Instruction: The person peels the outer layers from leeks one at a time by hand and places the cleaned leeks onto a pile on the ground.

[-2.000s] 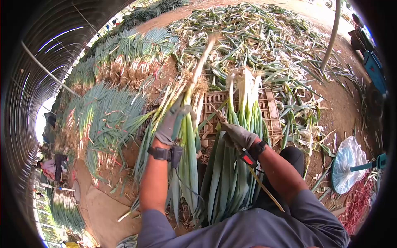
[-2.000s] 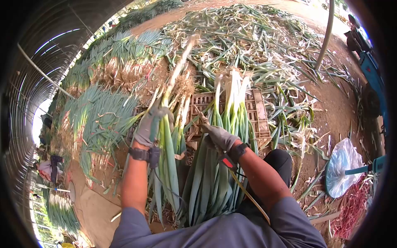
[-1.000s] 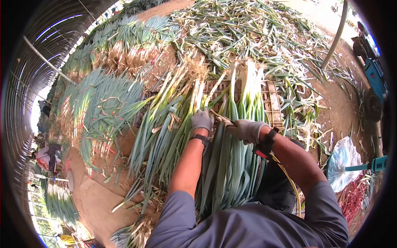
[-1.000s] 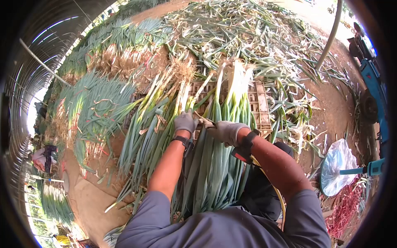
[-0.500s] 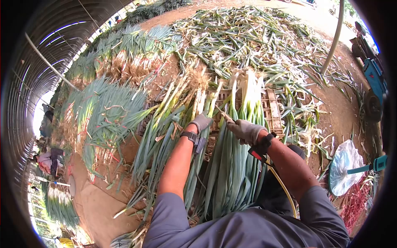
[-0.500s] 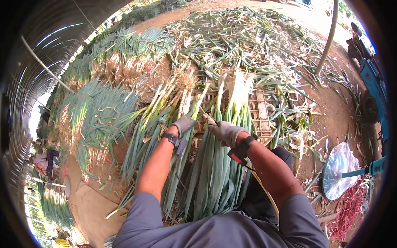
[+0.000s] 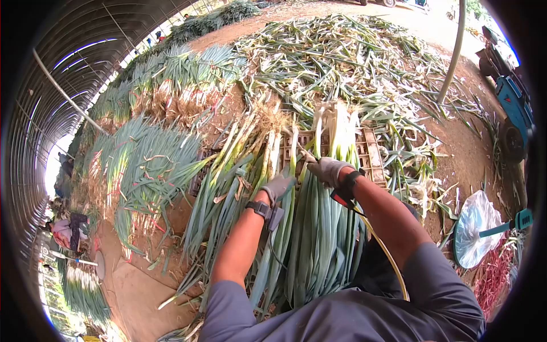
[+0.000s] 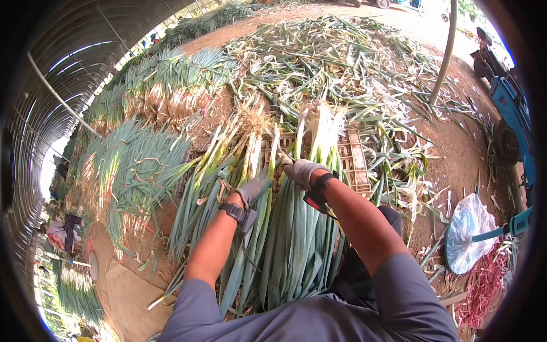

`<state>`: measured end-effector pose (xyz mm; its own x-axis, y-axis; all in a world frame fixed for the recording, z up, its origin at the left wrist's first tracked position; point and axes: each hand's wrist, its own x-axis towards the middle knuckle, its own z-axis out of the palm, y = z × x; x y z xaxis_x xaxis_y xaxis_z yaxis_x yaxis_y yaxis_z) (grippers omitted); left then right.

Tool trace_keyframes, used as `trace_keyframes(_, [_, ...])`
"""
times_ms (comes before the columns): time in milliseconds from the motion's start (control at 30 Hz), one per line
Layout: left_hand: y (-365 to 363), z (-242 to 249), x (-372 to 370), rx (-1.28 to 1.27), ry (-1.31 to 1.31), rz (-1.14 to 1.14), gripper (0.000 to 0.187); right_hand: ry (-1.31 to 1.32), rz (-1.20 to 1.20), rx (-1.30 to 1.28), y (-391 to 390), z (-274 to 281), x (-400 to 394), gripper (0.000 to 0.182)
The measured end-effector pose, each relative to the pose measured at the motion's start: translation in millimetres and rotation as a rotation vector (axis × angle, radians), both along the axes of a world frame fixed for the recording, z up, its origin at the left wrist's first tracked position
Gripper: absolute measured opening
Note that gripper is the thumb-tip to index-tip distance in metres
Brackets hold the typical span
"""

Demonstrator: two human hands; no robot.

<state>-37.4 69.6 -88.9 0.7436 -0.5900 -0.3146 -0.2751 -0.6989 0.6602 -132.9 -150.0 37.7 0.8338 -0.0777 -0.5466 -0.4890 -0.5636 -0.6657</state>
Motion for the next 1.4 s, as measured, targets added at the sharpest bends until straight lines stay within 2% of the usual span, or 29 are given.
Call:
trace_keyframes(33, [1,-2,-3,0.031,-0.028,0.014,0.077,0.001,-0.007,-0.004,0,-3,5,0.062])
trace_keyframes(100, [6,0,-8,0.043,0.079,-0.052,0.078,0.003,-0.022,-0.01,1,-7,16,0.064])
trace_keyframes(233, [15,-9,-20,0.028,0.228,-0.002,0.076,0.015,0.057,-0.08,6,-7,34,0.044])
trace_keyframes(300, [21,-20,-29,-0.131,0.255,0.025,0.08,0.004,0.109,-0.08,8,-3,37,0.035])
trace_keyframes(333, [22,-18,-35,-0.178,0.259,0.054,0.081,0.043,0.099,-0.106,9,-19,50,0.029])
trace_keyframes(367, [23,-16,-41,-0.225,0.265,0.082,0.083,-0.003,0.066,-0.072,6,-37,57,0.036])
trace_keyframes(433, [27,-10,-54,-0.238,0.313,0.097,0.086,-0.095,0.0,0.0,5,-46,59,0.064])
trace_keyframes(533, [32,-4,-62,-0.253,0.292,0.059,0.091,-0.015,-0.018,0.023,4,-50,64,0.04])
trace_keyframes(600, [36,-5,-64,-0.27,0.279,0.044,0.093,0.02,0.052,0.027,-1,-57,66,0.048])
trace_keyframes(633, [36,-4,-63,-0.281,0.286,0.047,0.093,0.036,0.085,0.028,1,-40,58,0.053])
trace_keyframes(667, [36,-3,-62,-0.255,0.293,0.054,0.093,0.01,-0.02,0.076,-1,-23,45,0.061])
trace_keyframes(700, [35,7,-64,-0.23,0.301,0.061,0.092,-0.026,-0.047,0.115,-5,-31,43,0.062])
trace_keyframes(767, [23,78,-81,-0.102,0.31,0.082,0.091,-0.1,-0.104,0.201,-16,-55,43,0.063])
trace_keyframes(800, [22,80,-79,-0.076,0.271,0.107,0.089,-0.125,0.01,0.165,-23,-28,25,0.064])
trace_keyframes(900, [23,82,-61,-0.26,0.28,0.062,0.087,-0.117,-0.035,0.29,-45,-56,22,0.061])
trace_keyframes(933, [24,87,-54,-0.28,0.247,0.022,0.086,-0.178,-0.132,0.373,-45,-31,-1,0.062])
trace_keyframes(1000, [20,98,-43,-0.436,0.399,0.087,0.085,-0.205,-0.203,0.419,-67,-32,-18,0.062])
trace_keyframes(1033, [8,126,-51,-0.589,0.659,0.175,0.087,-0.211,-0.246,0.444,-76,-23,-31,0.059])
trace_keyframes(1067, [-6,146,-54,-0.692,0.717,0.222,0.09,-0.16,-0.26,0.379,-84,-8,-47,0.059])
trace_keyframes(1167, [-55,182,-38,-0.691,0.733,0.129,0.085,-0.189,-0.345,0.368,-108,-16,-65,0.069])
trace_keyframes(1200, [-71,178,-23,-0.704,0.729,0.094,0.082,-0.169,-0.423,0.387,-109,-1,-75,0.063])
trace_keyframes(1233, [-88,171,-10,-0.719,0.727,0.063,0.079,-0.214,-0.481,0.469,-126,-42,-64,0.058])
trace_keyframes(1267, [-106,176,-2,-0.652,0.688,0.016,0.07,-0.223,-0.501,0.449,-129,-39,-67,0.055])
trace_keyframes(1300, [-125,174,0,-0.504,0.554,0.107,0.06,-0.24,-0.521,0.43,-133,-30,-68,0.052])
trace_keyframes(1333, [-137,165,0,-0.257,0.215,-0.044,0.057,-0.253,-0.499,0.413,-135,-20,-70,0.05])
trace_keyframes(1400, [-150,153,-17,0.032,0.02,-0.086,0.057,-0.31,-0.464,0.423,-130,-4,-78,0.048])
